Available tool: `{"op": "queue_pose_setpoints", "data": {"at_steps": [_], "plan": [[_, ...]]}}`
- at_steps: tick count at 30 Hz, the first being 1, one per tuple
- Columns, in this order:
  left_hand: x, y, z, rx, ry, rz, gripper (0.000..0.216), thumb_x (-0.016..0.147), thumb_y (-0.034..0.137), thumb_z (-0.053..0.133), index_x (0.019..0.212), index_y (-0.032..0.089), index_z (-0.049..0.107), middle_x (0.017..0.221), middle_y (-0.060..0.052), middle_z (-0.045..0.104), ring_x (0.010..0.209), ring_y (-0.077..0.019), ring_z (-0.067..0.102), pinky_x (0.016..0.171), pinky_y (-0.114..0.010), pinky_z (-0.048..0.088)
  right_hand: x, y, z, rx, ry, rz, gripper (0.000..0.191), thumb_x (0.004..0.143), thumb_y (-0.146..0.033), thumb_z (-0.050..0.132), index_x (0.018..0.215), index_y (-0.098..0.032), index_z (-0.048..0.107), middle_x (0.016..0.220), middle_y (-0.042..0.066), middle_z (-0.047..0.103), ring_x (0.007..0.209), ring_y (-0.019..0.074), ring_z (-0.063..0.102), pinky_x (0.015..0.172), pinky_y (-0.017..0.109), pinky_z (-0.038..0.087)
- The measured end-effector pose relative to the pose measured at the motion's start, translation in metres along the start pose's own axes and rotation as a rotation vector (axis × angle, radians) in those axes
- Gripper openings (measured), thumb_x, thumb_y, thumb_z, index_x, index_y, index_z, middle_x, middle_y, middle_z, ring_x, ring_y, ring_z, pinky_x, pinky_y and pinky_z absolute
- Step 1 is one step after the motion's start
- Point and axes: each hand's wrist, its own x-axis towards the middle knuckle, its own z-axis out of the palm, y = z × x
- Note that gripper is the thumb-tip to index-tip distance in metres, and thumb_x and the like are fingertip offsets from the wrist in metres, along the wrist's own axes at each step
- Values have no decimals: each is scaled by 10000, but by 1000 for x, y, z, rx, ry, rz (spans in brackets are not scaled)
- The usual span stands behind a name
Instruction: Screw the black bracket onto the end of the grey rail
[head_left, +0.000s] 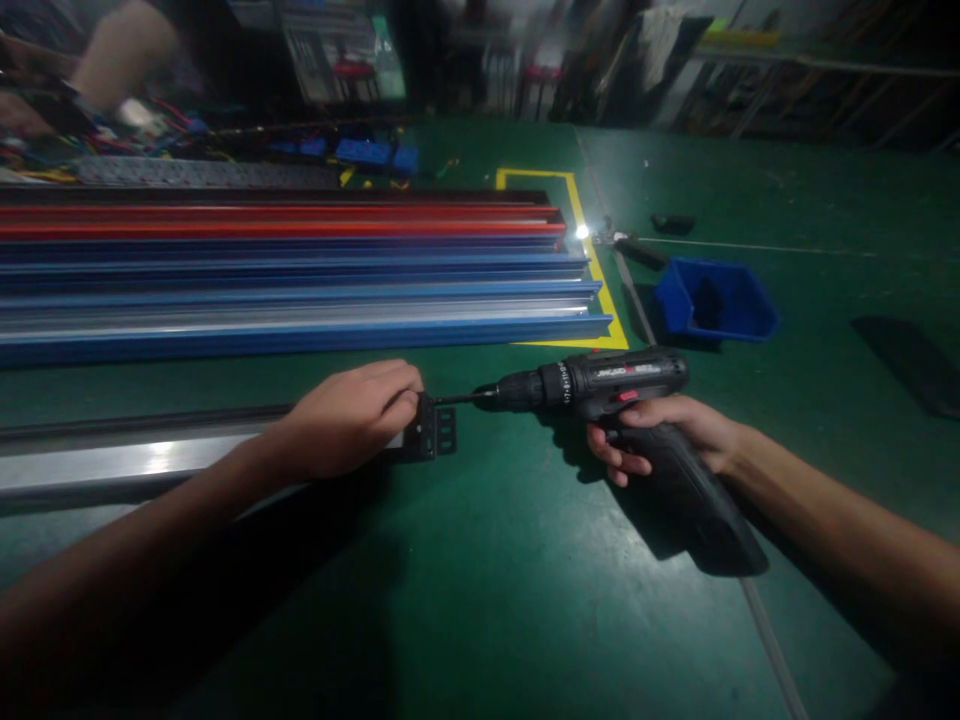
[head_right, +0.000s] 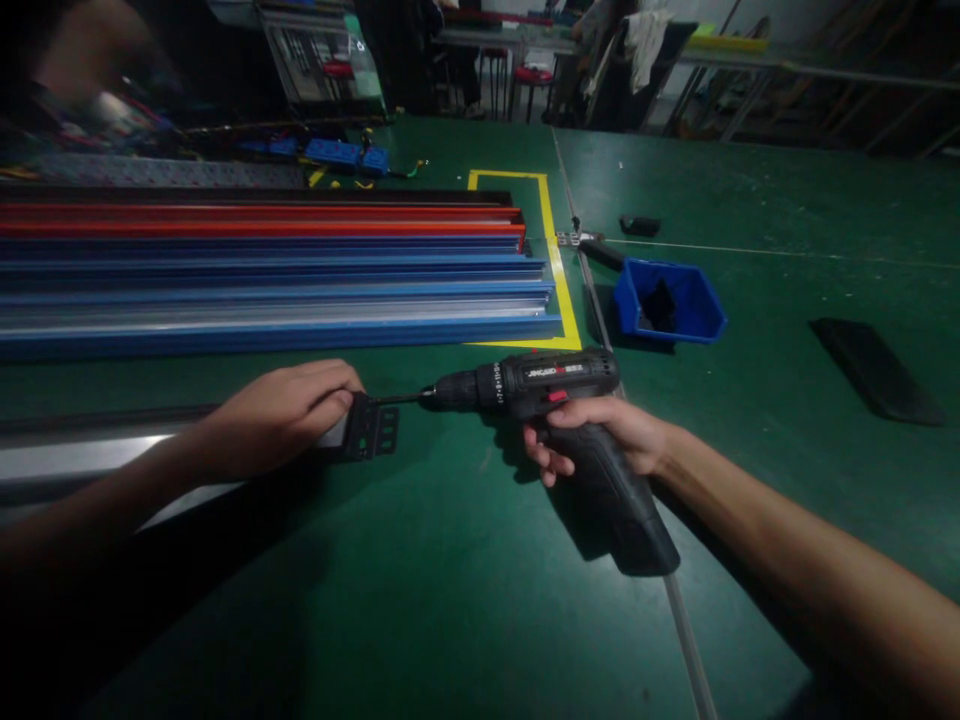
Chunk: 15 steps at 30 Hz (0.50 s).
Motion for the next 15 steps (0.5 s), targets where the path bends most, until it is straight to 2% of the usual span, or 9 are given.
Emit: {"op": "queue_pose_setpoints", "data": {"at_steps": [6,15], "plan": [[0,0,0,-4,10,-3,331,1009,411,328,915,212,575,928,-46,612,851,-224,568,755,-363,389,-1,1,-2,-53,-4,-20,284,957,-232,611,1104,-9,704,933,107,703,679,102,667,830,323,613],[0,0,0,6,11,-3,323,1009,403,334,921,212,580,937,-46,617,852,-227,574,755,-361,396,0,0,-1,-5,10,-6,291,956,-228,613,1101,10,699,938,119,702,687,106,681,834,330,614]]}}
